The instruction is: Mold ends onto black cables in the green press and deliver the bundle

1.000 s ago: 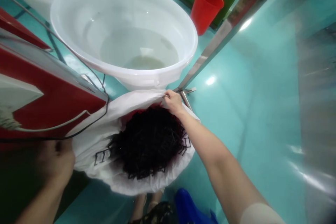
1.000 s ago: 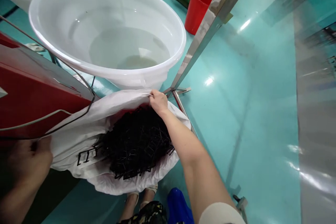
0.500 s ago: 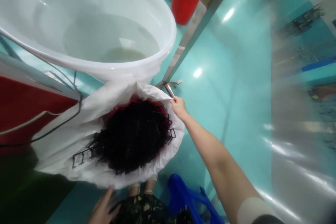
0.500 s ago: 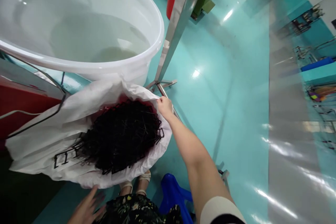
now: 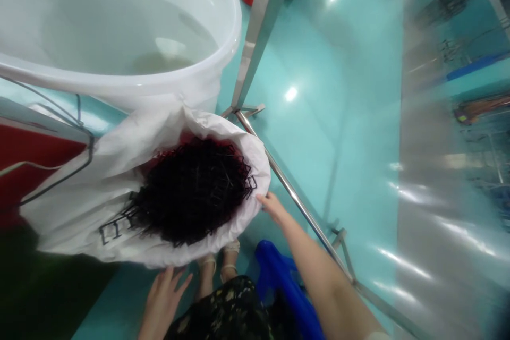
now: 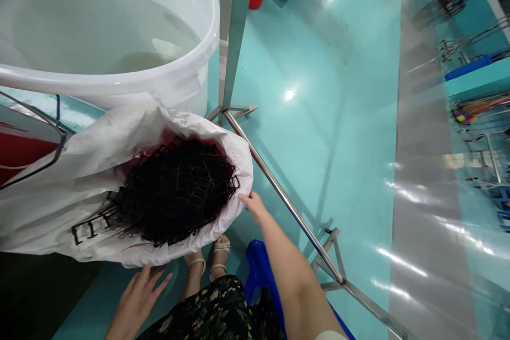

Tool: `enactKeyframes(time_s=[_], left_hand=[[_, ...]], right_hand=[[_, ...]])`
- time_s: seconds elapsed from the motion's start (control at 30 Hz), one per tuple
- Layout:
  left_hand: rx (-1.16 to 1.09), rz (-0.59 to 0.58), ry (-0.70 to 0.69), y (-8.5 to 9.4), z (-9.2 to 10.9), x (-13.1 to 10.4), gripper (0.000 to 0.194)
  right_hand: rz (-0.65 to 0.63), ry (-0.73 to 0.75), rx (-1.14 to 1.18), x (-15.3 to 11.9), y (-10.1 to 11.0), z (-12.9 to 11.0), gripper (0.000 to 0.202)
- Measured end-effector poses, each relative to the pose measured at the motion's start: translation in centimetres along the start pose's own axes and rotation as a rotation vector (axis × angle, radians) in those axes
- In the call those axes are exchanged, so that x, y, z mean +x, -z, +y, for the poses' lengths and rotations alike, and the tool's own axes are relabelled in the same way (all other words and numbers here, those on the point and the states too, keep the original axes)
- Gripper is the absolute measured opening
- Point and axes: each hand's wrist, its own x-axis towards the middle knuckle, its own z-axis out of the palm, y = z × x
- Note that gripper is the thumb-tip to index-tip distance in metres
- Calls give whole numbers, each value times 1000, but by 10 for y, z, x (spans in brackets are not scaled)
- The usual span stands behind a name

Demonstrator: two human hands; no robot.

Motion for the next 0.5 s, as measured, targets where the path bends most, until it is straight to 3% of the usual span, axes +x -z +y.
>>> enactKeyframes(time_s=[0.1, 0.17, 0.23, 0.3, 0.5], left_hand=[[96, -14, -169, 1, -9, 21, 13], [348, -6, -286, 9, -17, 38, 25], [536, 10, -369, 16, -19, 44, 32], [511, 16, -392, 18, -13, 30, 34], [-13, -18, -275, 14, 24, -58, 44]], right_hand=[[165, 51, -21, -10, -26, 31, 28], [284, 89, -13, -17, -36, 35, 22], [302, 88, 77, -23, -40, 30, 22], [277, 39, 234, -27, -40, 23, 21], [212, -113, 685, -23, -34, -12, 17]])
